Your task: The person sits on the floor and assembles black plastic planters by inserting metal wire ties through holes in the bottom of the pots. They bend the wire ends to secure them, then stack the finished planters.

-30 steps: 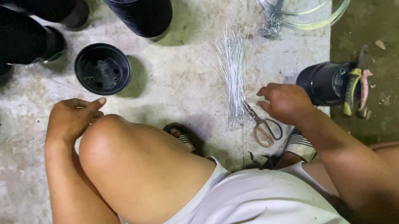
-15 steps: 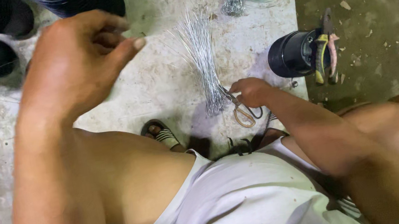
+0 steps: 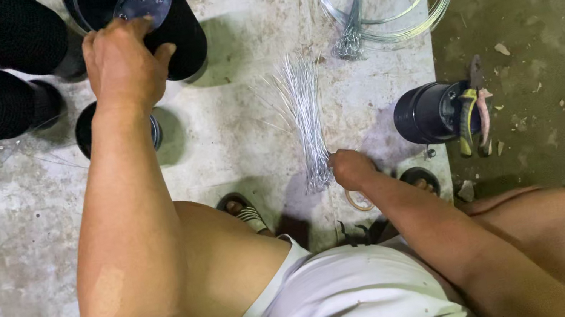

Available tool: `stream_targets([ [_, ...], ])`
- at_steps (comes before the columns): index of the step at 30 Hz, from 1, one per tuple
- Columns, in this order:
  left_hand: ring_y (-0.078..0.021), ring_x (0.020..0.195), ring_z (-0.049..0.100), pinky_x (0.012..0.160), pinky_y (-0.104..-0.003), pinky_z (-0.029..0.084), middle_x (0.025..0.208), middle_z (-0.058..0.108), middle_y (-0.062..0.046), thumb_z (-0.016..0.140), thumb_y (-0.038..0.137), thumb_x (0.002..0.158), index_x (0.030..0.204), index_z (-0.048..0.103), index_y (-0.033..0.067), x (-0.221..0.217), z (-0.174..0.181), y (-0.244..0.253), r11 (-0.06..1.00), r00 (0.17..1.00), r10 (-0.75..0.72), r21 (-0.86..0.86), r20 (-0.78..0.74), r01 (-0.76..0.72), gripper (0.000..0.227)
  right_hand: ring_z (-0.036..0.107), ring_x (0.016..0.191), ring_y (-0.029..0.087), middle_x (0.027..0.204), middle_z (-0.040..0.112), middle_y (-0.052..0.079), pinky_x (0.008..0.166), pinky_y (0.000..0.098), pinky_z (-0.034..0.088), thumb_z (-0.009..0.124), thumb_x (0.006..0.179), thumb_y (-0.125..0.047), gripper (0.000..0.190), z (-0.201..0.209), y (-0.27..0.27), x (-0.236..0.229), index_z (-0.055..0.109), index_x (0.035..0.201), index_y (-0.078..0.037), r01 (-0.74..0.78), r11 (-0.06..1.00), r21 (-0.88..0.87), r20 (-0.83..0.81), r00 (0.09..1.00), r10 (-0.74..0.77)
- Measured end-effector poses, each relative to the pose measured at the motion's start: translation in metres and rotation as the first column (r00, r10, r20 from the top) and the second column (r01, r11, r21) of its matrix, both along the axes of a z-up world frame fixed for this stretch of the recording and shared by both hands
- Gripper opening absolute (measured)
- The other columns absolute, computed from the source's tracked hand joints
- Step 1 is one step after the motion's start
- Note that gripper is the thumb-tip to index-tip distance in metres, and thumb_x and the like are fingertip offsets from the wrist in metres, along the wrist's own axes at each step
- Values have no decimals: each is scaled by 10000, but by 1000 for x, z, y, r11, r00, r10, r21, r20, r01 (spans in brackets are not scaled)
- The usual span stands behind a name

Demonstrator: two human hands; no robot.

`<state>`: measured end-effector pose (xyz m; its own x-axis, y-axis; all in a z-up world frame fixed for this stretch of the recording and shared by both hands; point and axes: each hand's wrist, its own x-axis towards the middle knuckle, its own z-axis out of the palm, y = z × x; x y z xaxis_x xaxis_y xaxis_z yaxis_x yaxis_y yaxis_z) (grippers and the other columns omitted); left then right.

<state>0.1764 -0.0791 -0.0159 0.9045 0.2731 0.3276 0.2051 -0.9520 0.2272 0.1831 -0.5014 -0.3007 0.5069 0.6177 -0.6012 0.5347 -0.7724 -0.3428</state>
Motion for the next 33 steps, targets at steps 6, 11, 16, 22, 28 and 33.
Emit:
stream_targets([
  [6, -406, 901, 674, 786, -483, 504, 989, 744, -166, 857, 225, 853, 975, 827, 120, 5, -15, 8, 994, 998, 63, -87, 22, -61, 164, 666, 988, 387, 1062, 685, 205, 850, 472, 540, 600, 772, -50, 274, -2, -4, -3, 784, 968, -105, 18, 974, 224, -14, 1000, -15],
  [11, -390, 819, 687, 746, -484, 522, 892, 736, -155, 846, 250, 888, 978, 827, 143, 3, -7, 14, 988, 999, 51, -146, 14, -48, 141, 684, 1007, 405, 1065, 719, 231, 884, 493, 540, 610, 879, -118, 181, 3, 5, 6, 750, 972, -48, -5, 999, -48, 3, 1000, 5],
  [16, -396, 783, 676, 710, -487, 513, 859, 728, -158, 840, 252, 895, 949, 829, 139, 4, -5, 14, 994, 998, 42, -102, 37, -38, 126, 706, 954, 399, 971, 730, 236, 862, 471, 562, 688, 786, -207, 273, 25, 0, 28, 711, 967, -5, 203, 978, 56, -81, 977, -198],
  [22, -370, 838, 666, 781, -485, 483, 896, 718, -132, 779, 148, 904, 899, 780, 75, 6, -12, 4, 995, 976, -18, 101, 218, -4, 73, 689, 1045, 412, 1102, 709, 259, 924, 481, 548, 619, 846, -264, 335, 67, -6, 63, 773, 984, -1, 36, 972, -233, 6, 999, -36],
  [28, -385, 853, 658, 761, -492, 474, 914, 714, -146, 788, 155, 866, 902, 777, 77, 7, -11, 0, 996, 981, 37, 72, 191, -52, 87, 694, 1068, 411, 1138, 720, 234, 936, 479, 557, 595, 847, -241, 325, 114, -19, 85, 784, 983, -15, -38, 952, -303, 24, 999, 47],
  [33, -372, 834, 676, 817, -501, 505, 888, 724, -159, 858, 241, 729, 952, 806, 72, 2, 10, -21, 988, 977, 67, 121, 203, -93, 284, 692, 1061, 397, 1138, 713, 216, 910, 486, 558, 602, 826, -231, 319, 162, -13, 91, 784, 992, -28, -28, 940, -339, -24, 999, 21],
])
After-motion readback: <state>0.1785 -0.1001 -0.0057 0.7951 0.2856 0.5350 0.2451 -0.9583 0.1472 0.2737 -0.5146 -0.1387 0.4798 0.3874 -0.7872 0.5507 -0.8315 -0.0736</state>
